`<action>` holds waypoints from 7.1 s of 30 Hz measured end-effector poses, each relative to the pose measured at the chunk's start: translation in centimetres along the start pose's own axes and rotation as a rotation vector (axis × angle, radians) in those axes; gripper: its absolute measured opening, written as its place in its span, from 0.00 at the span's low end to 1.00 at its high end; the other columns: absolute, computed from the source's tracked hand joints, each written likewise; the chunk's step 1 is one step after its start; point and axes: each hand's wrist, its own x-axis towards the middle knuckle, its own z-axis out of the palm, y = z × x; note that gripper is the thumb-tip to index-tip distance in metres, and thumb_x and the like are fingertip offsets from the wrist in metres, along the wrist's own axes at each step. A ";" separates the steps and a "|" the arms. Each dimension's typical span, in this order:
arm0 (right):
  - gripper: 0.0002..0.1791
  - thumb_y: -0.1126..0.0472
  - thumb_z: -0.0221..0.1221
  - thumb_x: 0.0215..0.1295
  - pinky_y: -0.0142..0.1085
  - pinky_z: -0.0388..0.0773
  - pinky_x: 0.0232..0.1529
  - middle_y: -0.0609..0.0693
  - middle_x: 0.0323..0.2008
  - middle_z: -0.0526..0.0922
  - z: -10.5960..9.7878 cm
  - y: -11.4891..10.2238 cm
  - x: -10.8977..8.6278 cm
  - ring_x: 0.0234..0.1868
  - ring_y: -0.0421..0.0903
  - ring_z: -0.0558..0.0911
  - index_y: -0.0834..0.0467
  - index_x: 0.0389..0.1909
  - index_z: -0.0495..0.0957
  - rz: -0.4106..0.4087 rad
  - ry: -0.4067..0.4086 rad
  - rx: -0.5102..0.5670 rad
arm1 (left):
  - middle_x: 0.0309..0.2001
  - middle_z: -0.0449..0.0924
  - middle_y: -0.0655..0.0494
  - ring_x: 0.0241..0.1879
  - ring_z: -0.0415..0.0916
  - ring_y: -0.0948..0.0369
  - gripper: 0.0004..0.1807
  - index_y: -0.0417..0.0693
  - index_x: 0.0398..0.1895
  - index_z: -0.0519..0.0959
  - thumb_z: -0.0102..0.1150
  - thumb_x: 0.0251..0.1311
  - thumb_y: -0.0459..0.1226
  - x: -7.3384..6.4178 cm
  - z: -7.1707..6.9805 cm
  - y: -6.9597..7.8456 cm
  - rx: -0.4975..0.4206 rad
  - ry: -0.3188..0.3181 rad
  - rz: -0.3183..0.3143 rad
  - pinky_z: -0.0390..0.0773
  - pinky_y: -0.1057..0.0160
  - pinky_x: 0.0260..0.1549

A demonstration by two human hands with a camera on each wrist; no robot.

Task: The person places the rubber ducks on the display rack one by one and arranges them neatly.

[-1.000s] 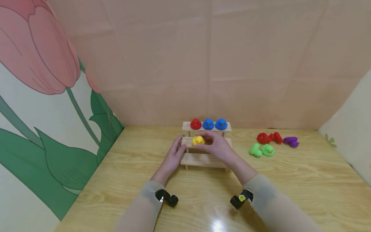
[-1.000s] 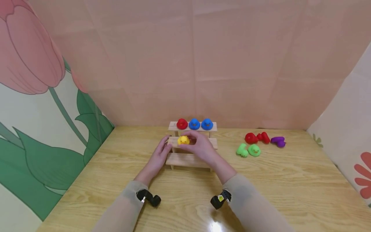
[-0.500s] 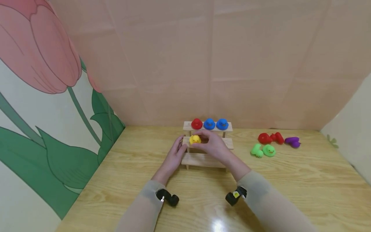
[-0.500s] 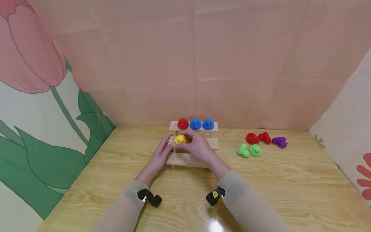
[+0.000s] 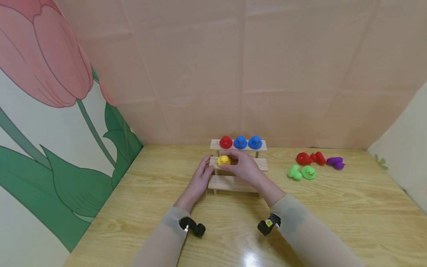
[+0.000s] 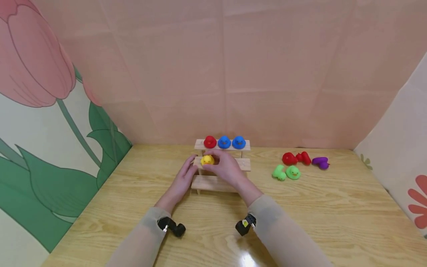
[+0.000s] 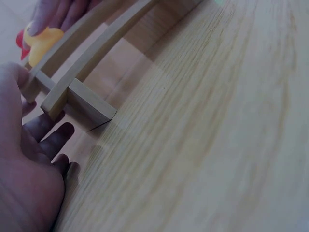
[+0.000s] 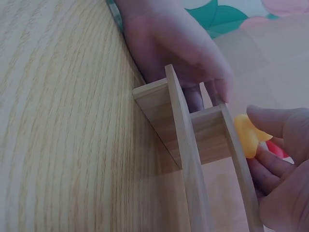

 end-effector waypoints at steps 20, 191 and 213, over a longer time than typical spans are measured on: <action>0.30 0.59 0.76 0.71 0.54 0.75 0.75 0.54 0.71 0.81 -0.1 0.1 0.0 0.70 0.56 0.80 0.54 0.72 0.82 -0.004 0.009 -0.027 | 0.83 0.66 0.43 0.81 0.64 0.49 0.32 0.57 0.89 0.57 0.46 0.90 0.51 0.1 0.2 0.0 -0.016 -0.019 0.015 0.61 0.46 0.81; 0.34 0.57 0.72 0.76 0.17 0.71 0.56 0.64 0.67 0.82 -13.5 16.2 -10.3 0.65 0.63 0.82 0.59 0.78 0.74 0.054 0.121 -0.120 | 0.85 0.61 0.43 0.83 0.60 0.46 0.33 0.58 0.90 0.57 0.45 0.89 0.52 -0.1 -0.1 0.7 0.006 0.022 -0.033 0.60 0.43 0.81; 0.36 0.57 0.72 0.76 0.15 0.68 0.57 0.65 0.71 0.78 -13.4 16.2 -10.6 0.68 0.65 0.80 0.60 0.80 0.71 0.045 0.135 -0.111 | 0.85 0.62 0.45 0.83 0.60 0.47 0.32 0.60 0.89 0.57 0.45 0.90 0.53 -0.2 0.0 0.8 -0.002 0.008 -0.044 0.61 0.43 0.81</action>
